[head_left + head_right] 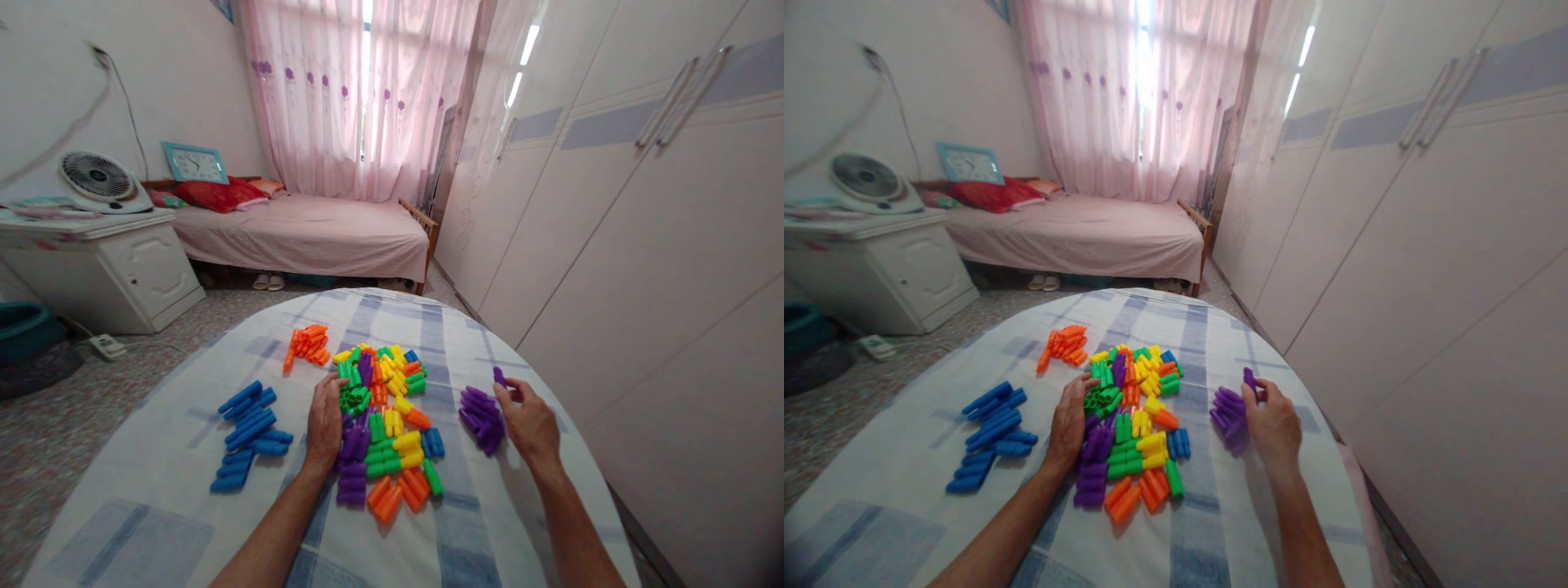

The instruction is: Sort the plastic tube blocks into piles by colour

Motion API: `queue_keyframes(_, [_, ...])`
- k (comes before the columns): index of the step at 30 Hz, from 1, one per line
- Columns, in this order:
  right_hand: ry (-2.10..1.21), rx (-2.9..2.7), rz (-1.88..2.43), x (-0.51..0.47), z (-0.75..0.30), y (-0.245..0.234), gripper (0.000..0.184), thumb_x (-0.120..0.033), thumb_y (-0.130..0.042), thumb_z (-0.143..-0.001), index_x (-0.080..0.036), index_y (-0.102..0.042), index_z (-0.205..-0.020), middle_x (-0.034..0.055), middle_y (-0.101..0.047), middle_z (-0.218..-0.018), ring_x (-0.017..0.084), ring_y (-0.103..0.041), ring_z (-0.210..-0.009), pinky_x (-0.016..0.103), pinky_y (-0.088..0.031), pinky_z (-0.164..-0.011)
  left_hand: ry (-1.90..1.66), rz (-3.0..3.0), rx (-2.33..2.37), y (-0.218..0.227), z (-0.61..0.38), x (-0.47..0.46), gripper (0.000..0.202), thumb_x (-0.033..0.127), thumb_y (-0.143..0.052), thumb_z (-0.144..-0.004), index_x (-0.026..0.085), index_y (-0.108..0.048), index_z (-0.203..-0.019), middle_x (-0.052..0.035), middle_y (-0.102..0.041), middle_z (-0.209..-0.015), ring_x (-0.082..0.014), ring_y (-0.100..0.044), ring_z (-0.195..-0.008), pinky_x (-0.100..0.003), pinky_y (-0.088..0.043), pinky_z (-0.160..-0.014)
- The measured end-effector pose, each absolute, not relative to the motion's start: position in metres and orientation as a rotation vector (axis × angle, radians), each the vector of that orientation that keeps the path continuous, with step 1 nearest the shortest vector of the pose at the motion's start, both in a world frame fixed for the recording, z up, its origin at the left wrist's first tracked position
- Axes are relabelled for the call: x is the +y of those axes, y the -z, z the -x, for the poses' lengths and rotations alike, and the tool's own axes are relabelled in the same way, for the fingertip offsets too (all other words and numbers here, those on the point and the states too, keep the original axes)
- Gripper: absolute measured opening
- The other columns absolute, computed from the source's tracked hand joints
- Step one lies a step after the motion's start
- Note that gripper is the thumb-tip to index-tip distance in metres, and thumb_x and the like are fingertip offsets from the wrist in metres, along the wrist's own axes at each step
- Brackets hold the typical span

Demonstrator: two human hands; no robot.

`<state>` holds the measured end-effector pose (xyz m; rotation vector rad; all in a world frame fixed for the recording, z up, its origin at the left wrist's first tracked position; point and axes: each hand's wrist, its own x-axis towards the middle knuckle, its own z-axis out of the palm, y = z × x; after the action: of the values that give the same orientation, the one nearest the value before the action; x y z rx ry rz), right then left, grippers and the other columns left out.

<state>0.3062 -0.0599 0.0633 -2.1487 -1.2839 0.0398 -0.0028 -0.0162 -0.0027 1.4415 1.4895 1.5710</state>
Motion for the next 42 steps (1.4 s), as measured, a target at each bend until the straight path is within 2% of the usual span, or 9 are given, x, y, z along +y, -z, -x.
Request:
queue_keyframes(6, [-0.15,-1.288,2.286,-0.077,-0.331,-0.032,0.043,-0.051,-0.037,-0.083,-0.022,-0.062,-0.103,0.0083,-0.068,-0.089,0.026,-0.062,-0.084,0.035,-0.042,-0.071,-1.539,-1.437,1.52,0.001,0.003,-0.017,0.048,0.049,-0.024,-0.092,0.02,-0.062,-0.095,-0.0076,-0.056,-0.117,-0.0193,-0.05,-0.114,-0.036,-0.036,-0.104])
queue_keyframes(13, [-0.004,-1.366,2.2,-0.076,-0.328,-0.025,0.044,-0.049,-0.033,-0.087,-0.019,-0.063,-0.095,0.0118,-0.065,-0.096,0.027,-0.057,-0.092,0.039,-0.041,-0.08,-1.561,-1.427,1.497,0.001,0.002,-0.018,0.047,0.047,-0.024,-0.093,0.019,-0.061,-0.097,-0.0076,-0.058,-0.114,-0.0184,-0.053,-0.11,-0.035,-0.039,-0.1])
queue_keyframes(17, [0.085,-1.479,1.911,-0.075,-0.295,-0.043,0.038,-0.046,-0.041,-0.085,-0.017,-0.062,-0.098,0.0109,-0.063,-0.101,0.026,-0.054,-0.097,0.04,-0.041,-0.087,-1.584,-1.42,1.485,0.004,0.001,-0.016,0.046,0.046,-0.025,-0.093,0.019,-0.062,-0.096,-0.0077,-0.057,-0.116,-0.0189,-0.052,-0.111,-0.037,-0.038,-0.102])
queue_keyframes(22, [-0.267,-1.966,1.374,-0.083,-0.204,-0.062,0.028,-0.029,-0.052,-0.083,-0.023,-0.057,-0.11,0.0054,-0.06,-0.113,0.02,-0.05,-0.11,0.036,-0.038,-0.096,-1.597,-1.424,1.475,0.003,0.001,-0.017,0.046,0.046,-0.025,-0.093,0.018,-0.062,-0.096,-0.0075,-0.058,-0.115,-0.0183,-0.052,-0.113,-0.035,-0.038,-0.102])
queue_keyframes(27, [-0.352,-2.282,1.221,-0.085,-0.142,-0.056,0.051,-0.02,-0.062,-0.076,-0.026,-0.049,-0.125,0.0025,-0.054,-0.127,0.023,-0.039,-0.123,0.041,-0.028,-0.104,-1.563,-1.431,1.487,0.001,0.002,-0.018,0.046,0.046,-0.024,-0.093,0.018,-0.06,-0.098,-0.0077,-0.057,-0.115,-0.0185,-0.051,-0.112,-0.036,-0.038,-0.102])
queue_keyframes(30, [-0.321,-2.325,1.241,-0.083,-0.129,-0.049,0.047,-0.019,-0.062,-0.077,-0.026,-0.05,-0.121,0.003,-0.058,-0.118,0.023,-0.042,-0.117,0.041,-0.03,-0.1,-1.549,-1.421,1.487,0.003,0.004,-0.017,0.045,0.045,-0.025,-0.093,0.018,-0.06,-0.099,-0.0081,-0.057,-0.116,-0.0191,-0.052,-0.112,-0.038,-0.038,-0.102])
queue_keyframes(36, [-0.298,-2.221,1.247,-0.083,-0.125,-0.046,0.023,-0.017,-0.062,-0.077,-0.023,-0.058,-0.098,0.0027,-0.059,-0.098,0.02,-0.05,-0.098,0.036,-0.036,-0.089,-1.545,-1.449,1.485,0.006,0.004,-0.014,0.047,0.047,-0.023,-0.092,0.018,-0.06,-0.098,-0.0094,-0.056,-0.117,-0.0207,-0.051,-0.114,-0.041,-0.038,-0.102])
queue_keyframes(39, [-0.341,-2.074,1.206,-0.086,-0.144,-0.058,0.014,-0.018,-0.058,-0.08,-0.022,-0.059,-0.093,0.0018,-0.061,-0.094,0.018,-0.052,-0.095,0.034,-0.038,-0.087,-1.553,-1.443,1.486,0.004,0.004,-0.015,0.046,0.046,-0.023,-0.092,0.018,-0.06,-0.097,-0.0088,-0.057,-0.116,-0.0203,-0.051,-0.114,-0.041,-0.037,-0.104])
queue_keyframes(42, [-0.33,-1.812,1.281,-0.088,-0.19,-0.068,0.014,-0.026,-0.053,-0.084,-0.023,-0.06,-0.096,0.0028,-0.063,-0.097,0.018,-0.054,-0.096,0.033,-0.04,-0.087,-1.558,-1.422,1.478,0.003,0.003,-0.016,0.047,0.046,-0.024,-0.092,0.018,-0.061,-0.097,-0.008,-0.057,-0.116,-0.0197,-0.05,-0.115,-0.04,-0.035,-0.105])
